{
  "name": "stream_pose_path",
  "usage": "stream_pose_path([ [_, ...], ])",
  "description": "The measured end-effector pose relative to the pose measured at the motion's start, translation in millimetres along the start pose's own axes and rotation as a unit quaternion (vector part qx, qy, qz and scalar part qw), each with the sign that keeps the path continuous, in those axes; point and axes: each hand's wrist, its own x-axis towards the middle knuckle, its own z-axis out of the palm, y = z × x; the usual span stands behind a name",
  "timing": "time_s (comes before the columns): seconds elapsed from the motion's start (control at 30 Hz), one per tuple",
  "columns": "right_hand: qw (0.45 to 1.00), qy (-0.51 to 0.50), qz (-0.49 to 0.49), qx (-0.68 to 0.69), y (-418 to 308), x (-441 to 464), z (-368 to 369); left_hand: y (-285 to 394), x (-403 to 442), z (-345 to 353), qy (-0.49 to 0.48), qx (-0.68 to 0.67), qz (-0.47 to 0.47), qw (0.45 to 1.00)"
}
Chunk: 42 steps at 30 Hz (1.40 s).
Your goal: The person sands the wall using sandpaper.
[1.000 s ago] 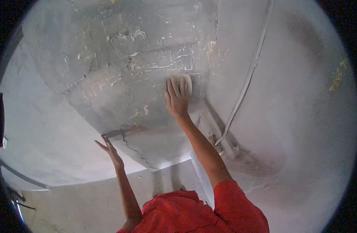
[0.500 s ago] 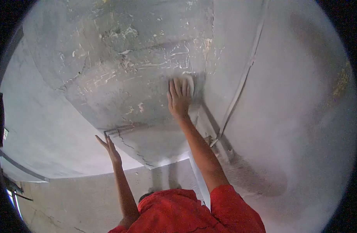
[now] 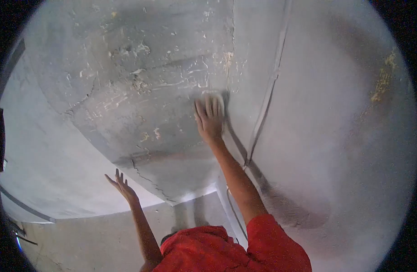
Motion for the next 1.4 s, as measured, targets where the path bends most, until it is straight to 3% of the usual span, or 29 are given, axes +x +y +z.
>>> stream_pose_path([
  [0.1,0.997,-0.082,0.003,0.013,8.4,-99.7,37.4,3.9,2.0,0.1,0.012,-0.019,0.006,1.0],
  [0.17,0.996,-0.084,-0.005,0.019,10.9,-106.9,35.8,2.4,-1.4,-5.0,0.023,-0.02,0.01,0.999],
  [0.37,0.999,-0.009,0.009,0.043,-0.6,17.5,-17.6,-10.5,4.0,-6.6,0.025,-0.005,-0.01,1.0],
  [0.47,0.999,-0.009,0.028,0.038,-3.4,0.5,-2.6,-10.0,3.1,5.8,0.018,-0.023,0.0,1.0],
  [0.5,0.997,-0.026,0.06,0.03,-10.8,-26.0,14.5,-10.8,0.2,8.1,0.013,-0.024,-0.001,1.0],
  [0.63,0.982,-0.173,-0.044,0.058,-65.0,-135.3,50.5,-6.9,-10.5,8.7,-0.007,-0.016,-0.026,1.0],
  [0.87,0.998,-0.001,0.0,0.061,-147.4,29.2,36.2,15.0,-24.3,0.1,-0.034,0.038,-0.033,0.998],
  [0.97,0.996,0.041,0.006,0.081,-169.9,47.5,44.0,15.3,-25.3,-5.2,-0.047,0.045,-0.009,0.998],
  [1.0,0.996,0.037,0.005,0.086,-174.6,33.9,50.9,14.6,-27.0,-9.9,-0.042,0.049,-0.011,0.998],
  [1.07,0.995,-0.073,-0.048,0.054,-173.3,-22.7,77.0,11.4,-26.5,-16.5,-0.048,0.063,-0.026,0.996],
  [1.13,0.988,-0.083,-0.115,0.064,-164.2,-95.0,108.4,7.8,-22.0,-22.0,-0.048,0.05,-0.027,0.997],
  [1.2,0.983,-0.133,-0.117,0.058,-159.8,-127.2,113.7,5.2,-16.2,-30.1,-0.046,0.043,-0.018,0.998],
  [1.4,0.996,-0.005,-0.074,0.046,-200.9,12.8,66.7,9.5,1.1,-42.6,-0.051,0.046,-0.031,0.997],
])
